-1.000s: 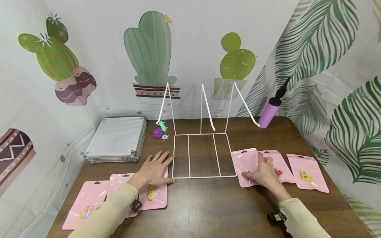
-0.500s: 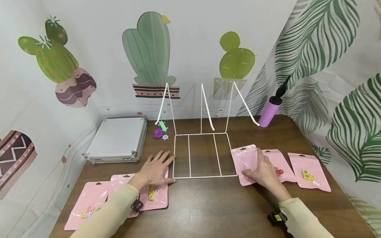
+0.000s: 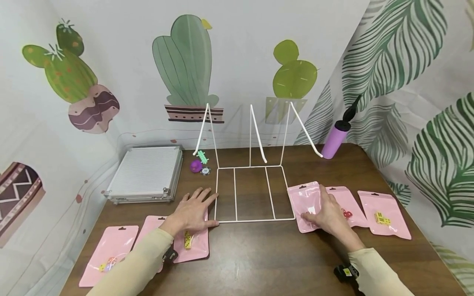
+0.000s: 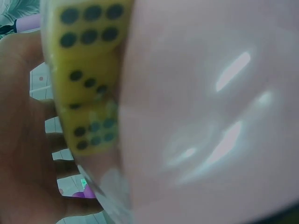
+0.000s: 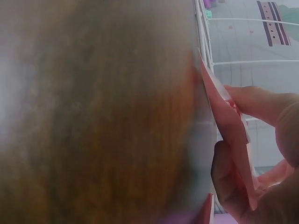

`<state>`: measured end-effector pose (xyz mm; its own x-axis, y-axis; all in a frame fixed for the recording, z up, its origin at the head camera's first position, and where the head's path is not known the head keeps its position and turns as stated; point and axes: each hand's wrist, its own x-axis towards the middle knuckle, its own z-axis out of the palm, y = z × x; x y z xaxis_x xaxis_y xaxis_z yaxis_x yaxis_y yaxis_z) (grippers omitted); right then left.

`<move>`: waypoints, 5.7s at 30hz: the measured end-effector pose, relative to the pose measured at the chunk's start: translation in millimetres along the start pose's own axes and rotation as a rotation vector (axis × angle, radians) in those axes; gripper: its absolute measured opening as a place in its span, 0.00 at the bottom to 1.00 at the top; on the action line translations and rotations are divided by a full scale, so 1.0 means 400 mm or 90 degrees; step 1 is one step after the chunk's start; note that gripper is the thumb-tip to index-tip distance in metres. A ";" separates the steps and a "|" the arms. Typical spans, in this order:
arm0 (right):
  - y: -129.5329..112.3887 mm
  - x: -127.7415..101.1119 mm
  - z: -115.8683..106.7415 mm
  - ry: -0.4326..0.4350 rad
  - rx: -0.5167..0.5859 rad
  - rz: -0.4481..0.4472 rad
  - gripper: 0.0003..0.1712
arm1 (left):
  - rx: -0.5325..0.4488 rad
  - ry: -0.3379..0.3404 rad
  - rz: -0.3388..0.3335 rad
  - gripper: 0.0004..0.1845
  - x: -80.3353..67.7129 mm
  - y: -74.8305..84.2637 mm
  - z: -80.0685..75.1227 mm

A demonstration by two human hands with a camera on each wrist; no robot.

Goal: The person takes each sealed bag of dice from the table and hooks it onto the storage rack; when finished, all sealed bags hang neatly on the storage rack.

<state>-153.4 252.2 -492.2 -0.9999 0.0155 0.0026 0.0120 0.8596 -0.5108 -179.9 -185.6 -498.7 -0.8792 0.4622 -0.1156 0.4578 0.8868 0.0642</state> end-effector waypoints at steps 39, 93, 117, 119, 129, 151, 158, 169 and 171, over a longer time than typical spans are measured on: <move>-0.136 -0.122 -0.178 0.195 0.070 -0.169 0.67 | -0.019 -0.012 -0.004 0.51 0.003 0.001 -0.001; -0.239 -0.151 -0.309 0.323 0.143 -0.294 0.69 | -0.019 0.000 -0.003 0.51 0.001 -0.001 0.000; -0.236 -0.073 -0.256 0.314 0.166 -0.217 0.65 | -0.021 -0.009 -0.014 0.52 -0.003 0.002 0.001; -0.237 -0.040 -0.242 0.332 0.173 -0.217 0.64 | -0.019 -0.010 -0.015 0.52 -0.002 0.002 0.002; -0.248 0.205 -0.149 0.474 0.198 -0.265 0.60 | -0.011 -0.012 -0.014 0.52 0.000 0.002 0.004; -0.276 0.356 -0.111 0.434 0.236 -0.176 0.63 | -0.008 -0.007 -0.014 0.52 -0.001 0.001 0.003; -0.271 0.339 -0.108 0.464 0.231 -0.159 0.66 | -0.010 -0.009 -0.014 0.53 -0.002 -0.002 0.008; -0.248 0.309 -0.115 0.449 0.224 -0.193 0.64 | -0.009 -0.009 -0.011 0.53 -0.001 -0.005 0.008; -0.239 0.304 -0.112 0.445 0.230 -0.202 0.63 | -0.008 -0.011 -0.011 0.53 -0.001 -0.005 0.008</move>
<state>-275.6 194.7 -404.3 -0.7176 0.2153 0.6623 -0.3911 0.6624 -0.6390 -180.0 -187.5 -502.1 -0.8847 0.4467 -0.1336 0.4404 0.8946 0.0749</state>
